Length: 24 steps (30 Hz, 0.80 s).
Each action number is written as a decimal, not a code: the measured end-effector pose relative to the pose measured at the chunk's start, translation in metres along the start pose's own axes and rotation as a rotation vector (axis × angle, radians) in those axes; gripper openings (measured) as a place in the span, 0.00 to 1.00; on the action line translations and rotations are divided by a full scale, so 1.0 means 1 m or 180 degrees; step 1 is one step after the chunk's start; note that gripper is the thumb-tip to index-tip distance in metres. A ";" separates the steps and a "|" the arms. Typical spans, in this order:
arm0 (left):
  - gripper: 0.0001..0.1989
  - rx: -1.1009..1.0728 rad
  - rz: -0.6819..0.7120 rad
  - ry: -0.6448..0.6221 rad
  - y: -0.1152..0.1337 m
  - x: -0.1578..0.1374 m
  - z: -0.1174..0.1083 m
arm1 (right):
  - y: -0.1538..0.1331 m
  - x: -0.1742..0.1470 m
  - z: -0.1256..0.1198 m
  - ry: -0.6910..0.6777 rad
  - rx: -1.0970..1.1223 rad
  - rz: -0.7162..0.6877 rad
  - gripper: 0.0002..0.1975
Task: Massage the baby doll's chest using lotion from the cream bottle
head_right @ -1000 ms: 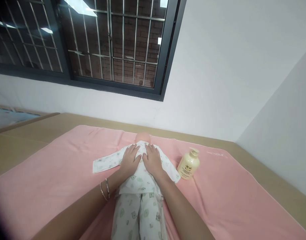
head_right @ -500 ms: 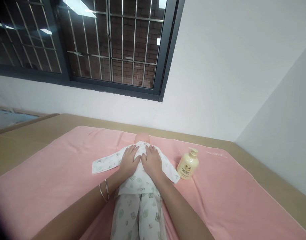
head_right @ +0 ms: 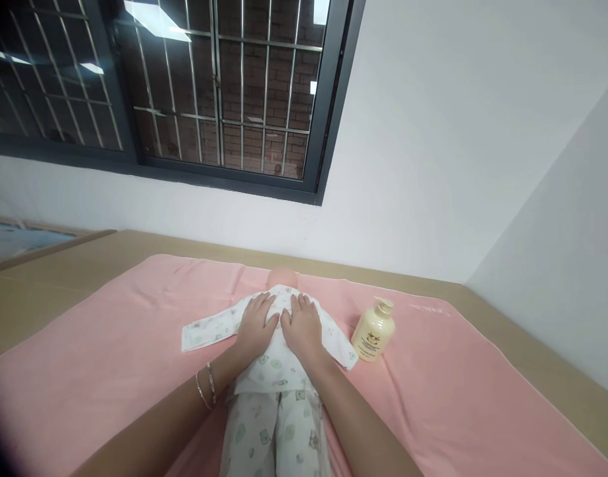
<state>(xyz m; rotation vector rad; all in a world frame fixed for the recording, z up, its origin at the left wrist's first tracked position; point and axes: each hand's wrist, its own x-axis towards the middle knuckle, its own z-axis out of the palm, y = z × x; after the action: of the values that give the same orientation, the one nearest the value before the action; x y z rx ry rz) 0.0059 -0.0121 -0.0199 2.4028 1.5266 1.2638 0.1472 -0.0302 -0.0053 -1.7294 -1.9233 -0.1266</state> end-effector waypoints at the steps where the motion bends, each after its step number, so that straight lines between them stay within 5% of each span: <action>1: 0.20 -0.0006 -0.0002 -0.0010 0.000 0.000 0.000 | 0.000 0.000 0.000 -0.0003 0.0007 0.0007 0.25; 24: 0.18 0.0032 0.0143 0.0130 -0.002 -0.001 0.001 | 0.004 0.002 0.002 -0.0136 0.0107 -0.0047 0.26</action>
<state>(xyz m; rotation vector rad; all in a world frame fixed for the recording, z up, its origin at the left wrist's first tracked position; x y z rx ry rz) 0.0045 -0.0115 -0.0221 2.4461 1.5009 1.3248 0.1505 -0.0267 -0.0073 -1.7092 -1.9579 -0.0628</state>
